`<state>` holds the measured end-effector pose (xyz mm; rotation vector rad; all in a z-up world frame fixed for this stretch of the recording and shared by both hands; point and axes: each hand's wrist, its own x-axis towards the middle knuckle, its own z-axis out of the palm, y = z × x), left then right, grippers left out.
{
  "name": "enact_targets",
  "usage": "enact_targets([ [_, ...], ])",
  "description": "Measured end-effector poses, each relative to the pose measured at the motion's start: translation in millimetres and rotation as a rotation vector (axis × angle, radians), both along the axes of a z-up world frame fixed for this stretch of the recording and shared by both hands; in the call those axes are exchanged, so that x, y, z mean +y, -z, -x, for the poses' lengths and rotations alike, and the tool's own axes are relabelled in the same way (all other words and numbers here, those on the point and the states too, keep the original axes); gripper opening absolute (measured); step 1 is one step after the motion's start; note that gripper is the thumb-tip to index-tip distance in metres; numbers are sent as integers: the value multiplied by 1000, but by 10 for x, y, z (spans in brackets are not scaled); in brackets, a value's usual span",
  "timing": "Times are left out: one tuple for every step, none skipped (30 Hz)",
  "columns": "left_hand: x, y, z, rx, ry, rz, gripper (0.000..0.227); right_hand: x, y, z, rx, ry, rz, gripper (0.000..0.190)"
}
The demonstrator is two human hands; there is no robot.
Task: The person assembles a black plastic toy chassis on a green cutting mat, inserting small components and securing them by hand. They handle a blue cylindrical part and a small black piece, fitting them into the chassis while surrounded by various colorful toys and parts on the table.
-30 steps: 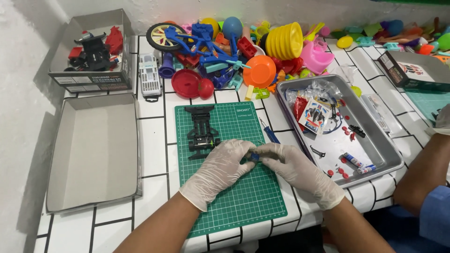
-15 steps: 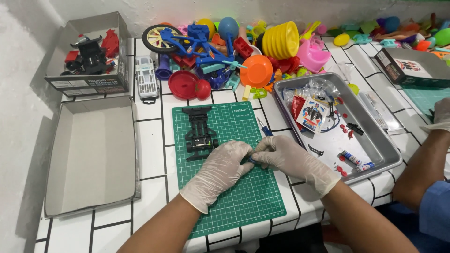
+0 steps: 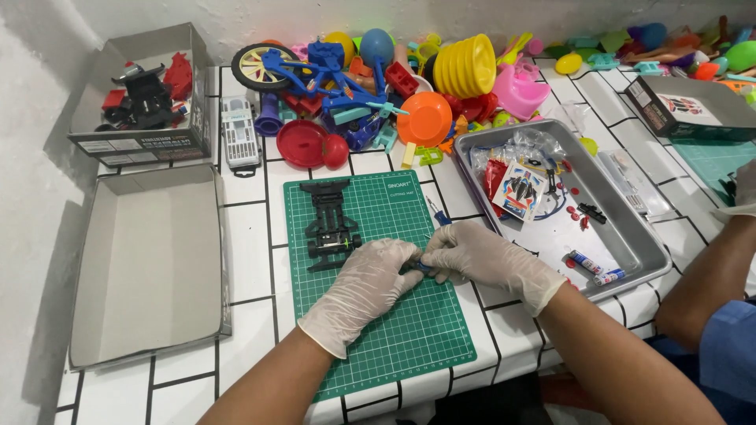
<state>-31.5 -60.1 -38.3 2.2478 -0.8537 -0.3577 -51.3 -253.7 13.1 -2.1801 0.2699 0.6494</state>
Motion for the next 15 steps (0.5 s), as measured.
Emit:
enact_targets([
  [4,-26,9,-1,1,0,12,-10,21,-4,-1,1,0,17],
  [11,-50,17,2,0,1,13,-18,44,-11,0,-3,0,16],
  [18,-74,25,5,-1,3,14,-25,67,-18,1,-7,0,16],
  [13,-15,18,7,-2,2,14,-2,42,-17,2,-7,-1,16],
  [9,45,12,-20,-5,15,17,21,18,-17,5,-14,17,15],
  [1,106,4,-49,-8,28,19,42,-6,-15,6,-21,35,15],
  [-2,118,4,-49,-8,28,19,32,7,-23,6,-21,35,15],
  [-5,127,1,-51,-7,30,19,24,17,-33,8,-23,33,15],
  [-9,135,-2,-52,-6,33,19,15,27,-44,10,-25,31,15],
  [-12,159,-2,-52,-7,31,19,34,-3,-40,10,-26,30,15],
  [-15,183,-2,-66,-10,36,19,53,-33,-35,12,-30,44,15],
  [-23,204,0,-79,-13,41,18,67,-67,-27,14,-33,58,15],
  [-26,209,6,-79,-13,41,18,68,-63,-28,14,-32,58,15],
  [-25,212,5,-65,-12,51,18,72,-62,-38,11,-38,63,14],
  [-24,216,3,-52,-12,61,18,77,-60,-47,8,-44,69,14],
])
